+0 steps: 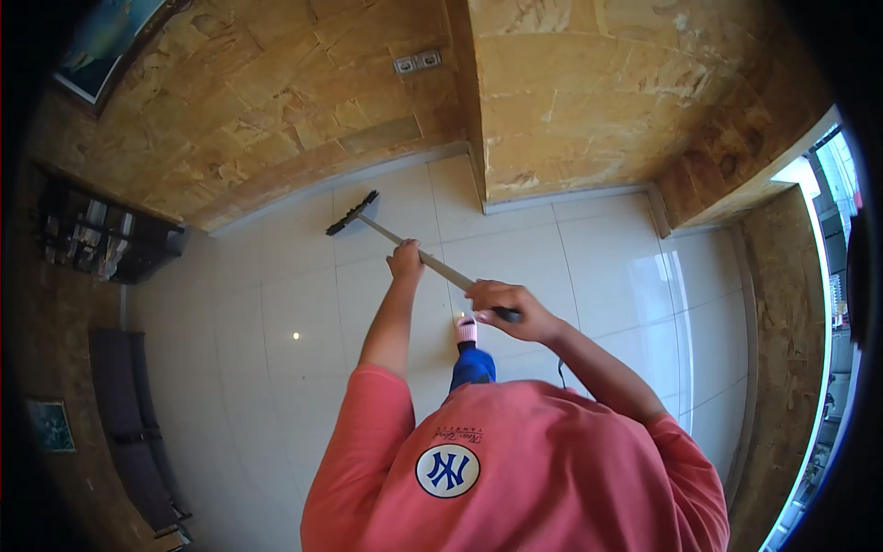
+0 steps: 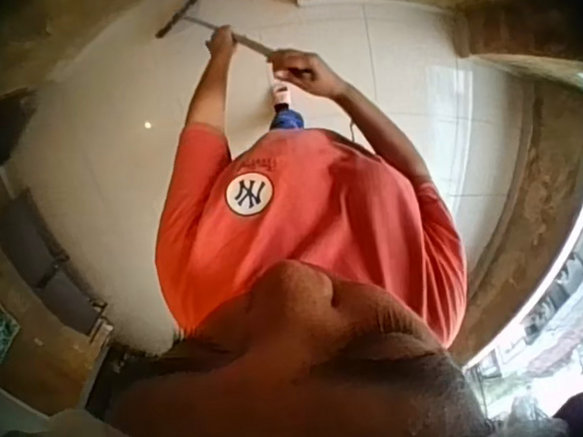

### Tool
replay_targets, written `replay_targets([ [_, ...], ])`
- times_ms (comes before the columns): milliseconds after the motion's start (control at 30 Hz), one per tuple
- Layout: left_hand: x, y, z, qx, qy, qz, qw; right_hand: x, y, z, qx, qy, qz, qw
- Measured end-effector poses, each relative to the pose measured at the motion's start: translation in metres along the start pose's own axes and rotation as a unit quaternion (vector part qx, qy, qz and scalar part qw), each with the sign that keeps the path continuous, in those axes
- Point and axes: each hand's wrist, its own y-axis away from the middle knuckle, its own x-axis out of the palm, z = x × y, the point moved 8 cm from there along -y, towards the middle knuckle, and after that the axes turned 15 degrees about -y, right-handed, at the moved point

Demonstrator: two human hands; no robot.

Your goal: The person sweeps a tiled floor with a broom, moving from the interior of a room toward a balcony area. They sweep around furniture and along the edges of the floor, collecting debris into a pile.

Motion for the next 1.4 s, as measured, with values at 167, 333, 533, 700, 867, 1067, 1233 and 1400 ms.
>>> replay_targets([
  [167, 0.014, -0.055, -0.015, 0.086, 0.109, -0.084, 0.987, -0.023, -0.059, -0.056, 0.049, 0.067, -0.058, 0.995],
  [333, -0.115, -0.016, -0.091, 0.288, 0.325, -0.129, 0.891, -0.037, -0.108, 0.094, 0.032, 0.179, -0.11, 0.977],
  [533, -0.216, 0.012, -0.135, 0.418, 0.332, -0.19, 0.824, -0.013, -0.151, 0.207, -0.104, 0.041, -0.1, 0.989],
  [700, -0.238, -0.01, -0.098, 0.429, 0.314, -0.196, 0.824, 0.008, -0.156, 0.218, -0.155, 0.062, 0.068, 0.984],
  [867, -0.118, -0.123, 0.026, 0.201, 0.249, -0.166, 0.933, 0.0, -0.194, 0.041, -0.076, 0.05, 0.009, 0.996],
  [1067, -0.058, -0.153, -0.011, 0.262, 0.177, -0.119, 0.941, -0.035, -0.197, 0.002, 0.032, 0.053, -0.139, 0.988],
  [1233, -0.126, -0.081, -0.093, 0.28, 0.347, -0.003, 0.895, -0.032, -0.203, 0.125, -0.073, 0.066, -0.125, 0.987],
  [1400, -0.22, -0.037, -0.15, 0.447, 0.334, -0.088, 0.825, -0.015, -0.179, 0.212, -0.145, 0.095, -0.062, 0.983],
])
